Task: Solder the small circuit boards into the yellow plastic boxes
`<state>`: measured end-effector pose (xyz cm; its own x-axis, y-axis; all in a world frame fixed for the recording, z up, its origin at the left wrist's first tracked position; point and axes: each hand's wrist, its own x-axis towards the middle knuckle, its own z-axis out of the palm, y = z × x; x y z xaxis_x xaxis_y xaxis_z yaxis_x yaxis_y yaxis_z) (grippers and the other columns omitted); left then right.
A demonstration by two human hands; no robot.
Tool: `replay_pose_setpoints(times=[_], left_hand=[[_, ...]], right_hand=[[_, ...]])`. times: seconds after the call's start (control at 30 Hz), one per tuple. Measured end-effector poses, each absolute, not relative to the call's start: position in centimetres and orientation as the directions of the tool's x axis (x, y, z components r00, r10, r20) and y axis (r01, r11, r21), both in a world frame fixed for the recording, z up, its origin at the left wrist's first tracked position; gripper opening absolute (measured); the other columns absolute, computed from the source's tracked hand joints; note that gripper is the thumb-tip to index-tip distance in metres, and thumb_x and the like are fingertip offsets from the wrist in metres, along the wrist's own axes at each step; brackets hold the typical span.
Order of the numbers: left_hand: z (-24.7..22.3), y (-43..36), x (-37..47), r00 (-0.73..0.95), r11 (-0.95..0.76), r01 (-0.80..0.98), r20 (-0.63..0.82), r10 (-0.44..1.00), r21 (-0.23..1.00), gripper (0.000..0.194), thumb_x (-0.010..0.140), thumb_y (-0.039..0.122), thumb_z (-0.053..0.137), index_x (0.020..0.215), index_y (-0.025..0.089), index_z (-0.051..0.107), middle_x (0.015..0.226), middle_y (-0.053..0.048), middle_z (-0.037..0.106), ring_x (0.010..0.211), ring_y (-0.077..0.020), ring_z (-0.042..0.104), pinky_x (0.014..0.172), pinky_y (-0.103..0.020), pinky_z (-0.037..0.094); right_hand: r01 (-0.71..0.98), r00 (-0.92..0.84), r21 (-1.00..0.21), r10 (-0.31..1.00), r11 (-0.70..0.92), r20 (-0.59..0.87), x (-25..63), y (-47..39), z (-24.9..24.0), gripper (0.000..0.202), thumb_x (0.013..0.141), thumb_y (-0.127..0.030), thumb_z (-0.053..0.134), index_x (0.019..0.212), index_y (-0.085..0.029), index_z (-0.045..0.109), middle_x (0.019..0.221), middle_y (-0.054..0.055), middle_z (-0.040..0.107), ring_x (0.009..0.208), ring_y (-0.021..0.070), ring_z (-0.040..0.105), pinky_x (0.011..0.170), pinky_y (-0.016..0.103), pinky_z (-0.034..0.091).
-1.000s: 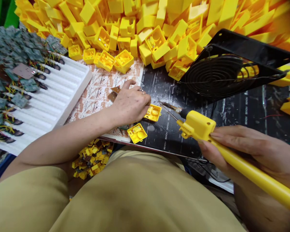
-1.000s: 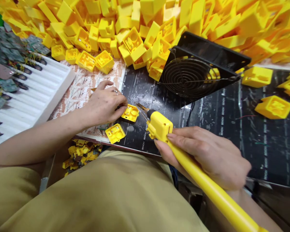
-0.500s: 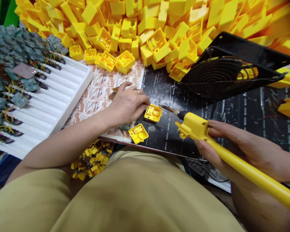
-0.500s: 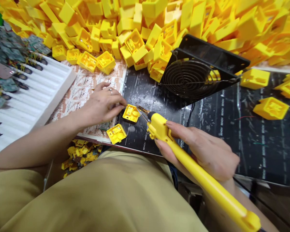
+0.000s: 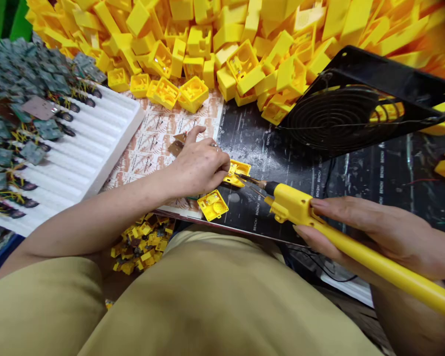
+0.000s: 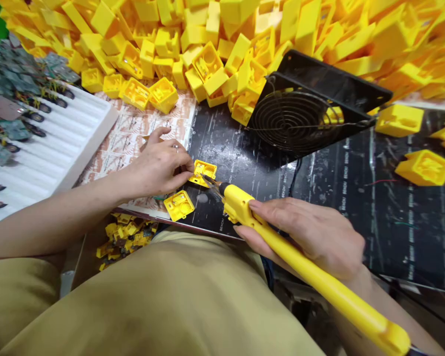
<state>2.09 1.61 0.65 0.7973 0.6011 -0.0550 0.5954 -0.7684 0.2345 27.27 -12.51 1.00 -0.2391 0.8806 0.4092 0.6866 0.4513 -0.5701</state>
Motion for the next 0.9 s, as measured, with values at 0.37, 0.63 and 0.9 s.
replay_pose_setpoints(times=[0.37, 0.63, 0.9], left_hand=[[1.8, 2.2, 3.4, 0.777, -0.770, 0.623, -0.222, 0.589, 0.138, 0.017, 0.074, 0.024, 0.053, 0.068, 0.019, 0.068, 0.063, 0.000, 0.066, 0.076, -0.0187, 0.061, 0.108, -0.051, 0.026], [2.3, 2.7, 3.9, 0.752, -0.741, 0.646, -0.319, 0.577, 0.183, 0.014, 0.073, 0.023, 0.055, 0.069, 0.019, 0.068, 0.064, 0.001, 0.066, 0.071, -0.0170, 0.059, 0.107, -0.049, 0.027], [2.1, 2.8, 4.1, 0.760, -0.750, 0.636, -0.316, 0.568, 0.182, 0.014, 0.073, 0.023, 0.054, 0.067, 0.019, 0.067, 0.062, 0.000, 0.065, 0.072, -0.0181, 0.060, 0.102, -0.049, 0.032]], right_hand=[[0.589, -0.468, -0.415, 0.711, 0.694, 0.525, 26.3, -10.1, 2.2, 0.012, 0.090, -0.026, 0.066, 0.085, -0.019, 0.058, 0.067, 0.001, 0.065, 0.064, 0.0072, 0.065, 0.063, 0.016, 0.056], [0.597, -0.510, -0.387, 0.705, 0.703, 0.493, 27.5, -9.5, 3.4, 0.016, 0.081, -0.021, 0.074, 0.088, -0.019, 0.061, 0.078, 0.003, 0.068, 0.067, 0.0092, 0.065, 0.059, 0.019, 0.055], [0.647, -0.362, -0.488, 0.799, 0.586, 0.481, 29.5, -11.0, 2.5, 0.048, 0.079, -0.028, 0.077, 0.123, -0.033, 0.059, 0.087, 0.001, 0.070, 0.068, 0.0165, 0.069, 0.050, 0.026, 0.057]])
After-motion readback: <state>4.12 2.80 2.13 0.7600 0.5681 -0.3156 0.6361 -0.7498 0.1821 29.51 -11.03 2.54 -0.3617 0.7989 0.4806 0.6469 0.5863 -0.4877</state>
